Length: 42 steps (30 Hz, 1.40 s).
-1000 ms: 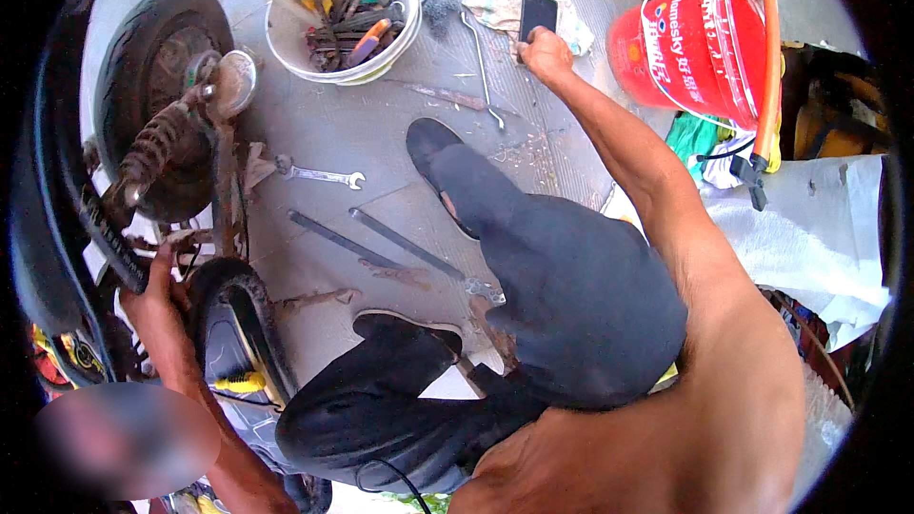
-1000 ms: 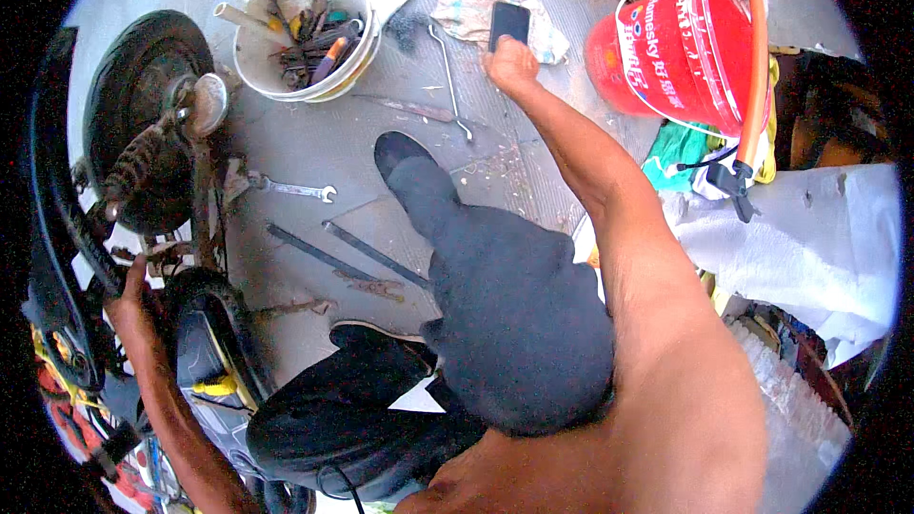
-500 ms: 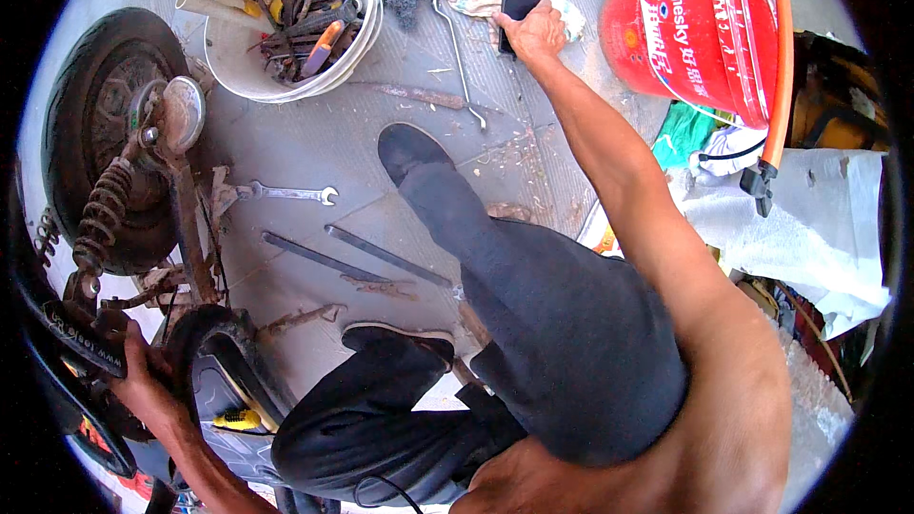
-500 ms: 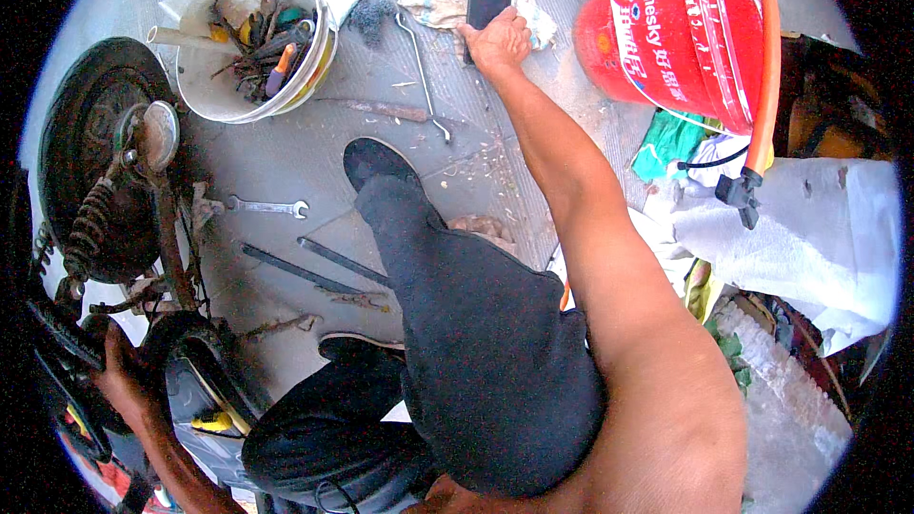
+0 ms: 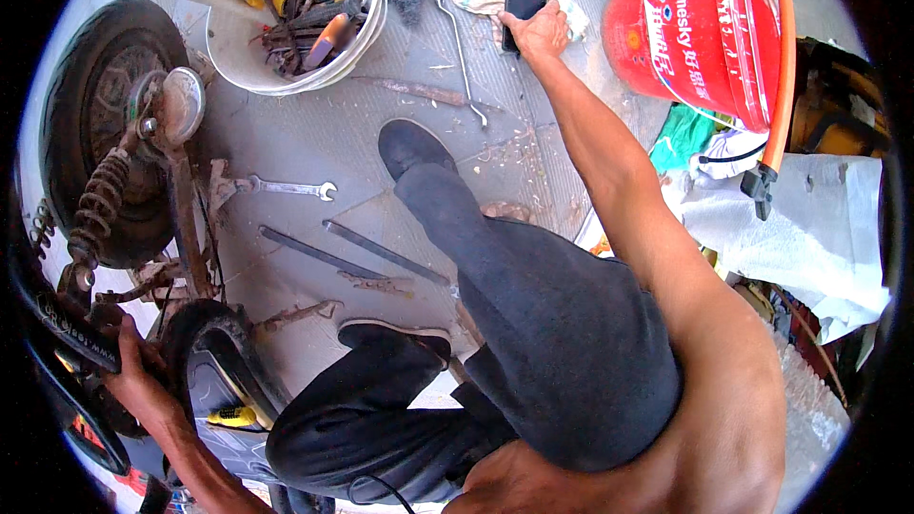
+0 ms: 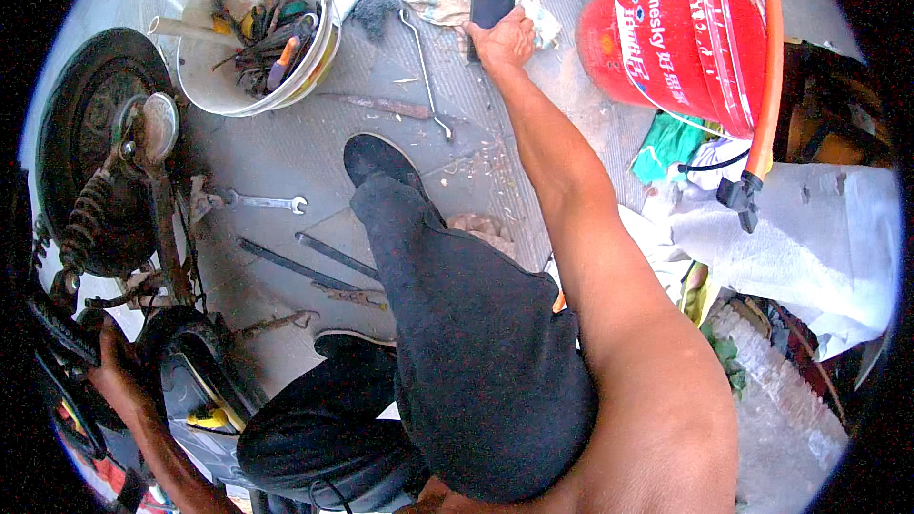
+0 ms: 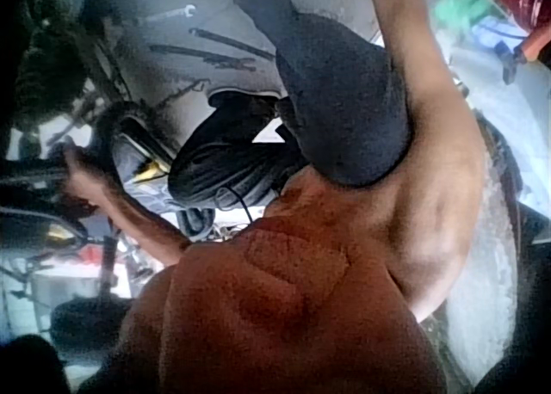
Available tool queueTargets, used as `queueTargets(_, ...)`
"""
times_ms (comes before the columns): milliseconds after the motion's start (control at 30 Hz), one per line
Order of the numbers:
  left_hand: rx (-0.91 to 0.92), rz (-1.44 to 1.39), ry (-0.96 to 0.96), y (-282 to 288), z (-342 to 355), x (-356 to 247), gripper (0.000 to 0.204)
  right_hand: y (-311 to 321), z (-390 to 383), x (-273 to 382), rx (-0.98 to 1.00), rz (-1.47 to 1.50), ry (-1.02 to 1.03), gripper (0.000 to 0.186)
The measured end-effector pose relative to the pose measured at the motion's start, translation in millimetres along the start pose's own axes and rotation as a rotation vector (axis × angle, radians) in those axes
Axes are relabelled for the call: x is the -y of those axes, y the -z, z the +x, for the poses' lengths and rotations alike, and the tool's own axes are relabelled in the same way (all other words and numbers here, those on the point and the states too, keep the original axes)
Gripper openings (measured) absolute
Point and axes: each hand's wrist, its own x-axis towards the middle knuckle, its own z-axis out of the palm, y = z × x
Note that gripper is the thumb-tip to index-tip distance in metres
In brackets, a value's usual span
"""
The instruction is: The person uses a screwdriver to pry open and remove the seat of a motorcycle. They then use a wrench to loosen and remove a bolt from the rear suspension area.
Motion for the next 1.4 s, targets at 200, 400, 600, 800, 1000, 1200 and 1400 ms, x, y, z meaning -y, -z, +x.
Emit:
queueTargets(200,0.032,0.006,-0.028,1.9,3.3,0.1,0.019,2.4,3.4,0.5,0.013,-0.002,0.011,0.088)
queueTargets(400,-0.056,-0.046,-0.087,-5.4,1.4,-1.7,0.020,13.4,4.7,3.8,0.074,0.005,-0.021,0.089)
queueTargets(600,-0.052,-0.068,-0.109,-10.6,-5.6,-7.1,0.021,16.1,-9.5,7.9,0.093,-0.037,-0.072,0.089)
queueTargets(800,-0.037,-0.110,-0.061,-9.6,-5.8,-5.9,0.020,5.1,-9.3,5.0,0.031,0.042,-0.039,0.089)
queueTargets(1000,-0.035,-0.058,-0.061,-10.5,-7.6,-9.9,0.019,-4.7,-10.7,0.6,-0.054,0.060,-0.009,0.090)
queueTargets(1200,-0.070,-0.050,-0.052,-9.3,-5.3,-4.4,0.017,-4.6,-11.0,3.4,-0.058,0.050,-0.004,0.089)
queueTargets(1400,-0.027,-0.092,-0.068,-6.9,-2.7,-1.2,0.016,-5.9,-13.1,1.7,-0.099,0.018,0.048,0.091)
